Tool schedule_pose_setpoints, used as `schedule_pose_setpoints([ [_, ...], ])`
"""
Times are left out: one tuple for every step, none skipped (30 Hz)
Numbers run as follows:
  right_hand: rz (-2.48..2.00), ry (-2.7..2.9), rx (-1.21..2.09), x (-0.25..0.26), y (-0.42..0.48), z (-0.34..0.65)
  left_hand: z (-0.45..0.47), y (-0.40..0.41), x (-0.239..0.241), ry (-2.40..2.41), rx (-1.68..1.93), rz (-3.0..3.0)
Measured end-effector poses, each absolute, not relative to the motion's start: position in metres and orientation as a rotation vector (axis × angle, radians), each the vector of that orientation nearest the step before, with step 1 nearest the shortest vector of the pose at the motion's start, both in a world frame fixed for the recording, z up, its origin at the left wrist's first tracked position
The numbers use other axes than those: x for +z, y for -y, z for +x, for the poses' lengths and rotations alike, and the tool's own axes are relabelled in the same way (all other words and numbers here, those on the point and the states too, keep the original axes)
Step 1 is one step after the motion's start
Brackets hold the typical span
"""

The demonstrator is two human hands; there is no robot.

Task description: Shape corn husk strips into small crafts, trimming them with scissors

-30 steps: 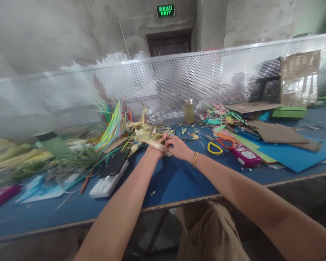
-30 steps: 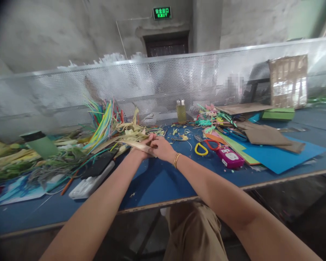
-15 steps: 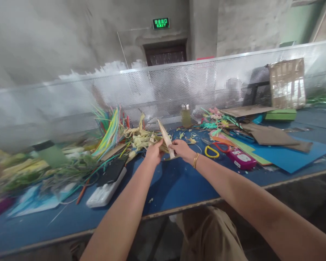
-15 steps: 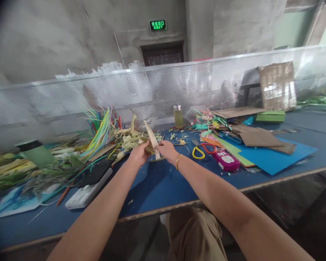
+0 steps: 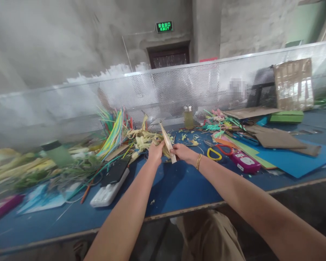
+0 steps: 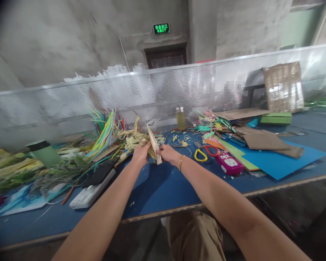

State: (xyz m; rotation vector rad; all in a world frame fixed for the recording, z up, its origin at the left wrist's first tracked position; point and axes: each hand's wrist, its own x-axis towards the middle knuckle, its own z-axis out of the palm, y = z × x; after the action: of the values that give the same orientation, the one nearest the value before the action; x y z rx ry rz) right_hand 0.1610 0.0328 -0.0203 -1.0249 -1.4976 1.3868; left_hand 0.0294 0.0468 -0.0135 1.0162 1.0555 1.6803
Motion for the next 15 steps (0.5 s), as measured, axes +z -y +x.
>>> schedule_pose_setpoints([
  [-1.017, 1.493, 1.396, -0.02, -0.032, 0.161, 0.029, -0.047, -0.013, -1.059, 1.699, 0.996],
  [-1.01, 1.489, 1.397, -0.02, -0.031, 0.161, 0.029, -0.047, -0.012, -1.064, 1.709, 0.965],
  [-1.005, 1.49, 1.394, -0.019, -0.031, 0.162, 0.029, -0.047, -0.01, -1.072, 1.711, 0.922],
  [-0.998, 1.496, 1.393, -0.018, -0.03, 0.162, 0.029, -0.046, -0.007, -1.079, 1.711, 0.873],
  [-0.988, 1.508, 1.4, -0.018, -0.029, 0.163, 0.028, -0.045, -0.004, -1.085, 1.707, 0.825],
  [-0.975, 1.525, 1.413, -0.017, -0.028, 0.164, 0.027, -0.045, -0.001, -1.088, 1.705, 0.78],
  [-0.964, 1.545, 1.424, -0.015, -0.027, 0.165, 0.025, -0.044, 0.002, -1.089, 1.705, 0.743],
  [-0.954, 1.568, 1.425, -0.014, -0.026, 0.166, 0.024, -0.044, 0.004, -1.087, 1.711, 0.712],
  [-0.948, 1.591, 1.415, -0.013, -0.026, 0.168, 0.022, -0.044, 0.006, -1.084, 1.723, 0.687],
  [-0.944, 1.613, 1.399, -0.012, -0.025, 0.169, 0.019, -0.045, 0.008, -1.082, 1.737, 0.667],
  [-0.944, 1.632, 1.379, -0.012, -0.025, 0.169, 0.017, -0.047, 0.008, -1.082, 1.751, 0.649],
  [-0.944, 1.649, 1.36, -0.012, -0.026, 0.17, 0.016, -0.048, 0.008, -1.084, 1.763, 0.636],
  [-0.948, 1.659, 1.345, -0.012, -0.026, 0.17, 0.014, -0.049, 0.006, -1.089, 1.766, 0.637],
  [-0.958, 1.658, 1.333, -0.012, -0.026, 0.17, 0.014, -0.05, 0.004, -1.1, 1.754, 0.657],
  [-0.975, 1.65, 1.317, -0.013, -0.027, 0.169, 0.014, -0.051, 0.001, -1.115, 1.723, 0.696],
])
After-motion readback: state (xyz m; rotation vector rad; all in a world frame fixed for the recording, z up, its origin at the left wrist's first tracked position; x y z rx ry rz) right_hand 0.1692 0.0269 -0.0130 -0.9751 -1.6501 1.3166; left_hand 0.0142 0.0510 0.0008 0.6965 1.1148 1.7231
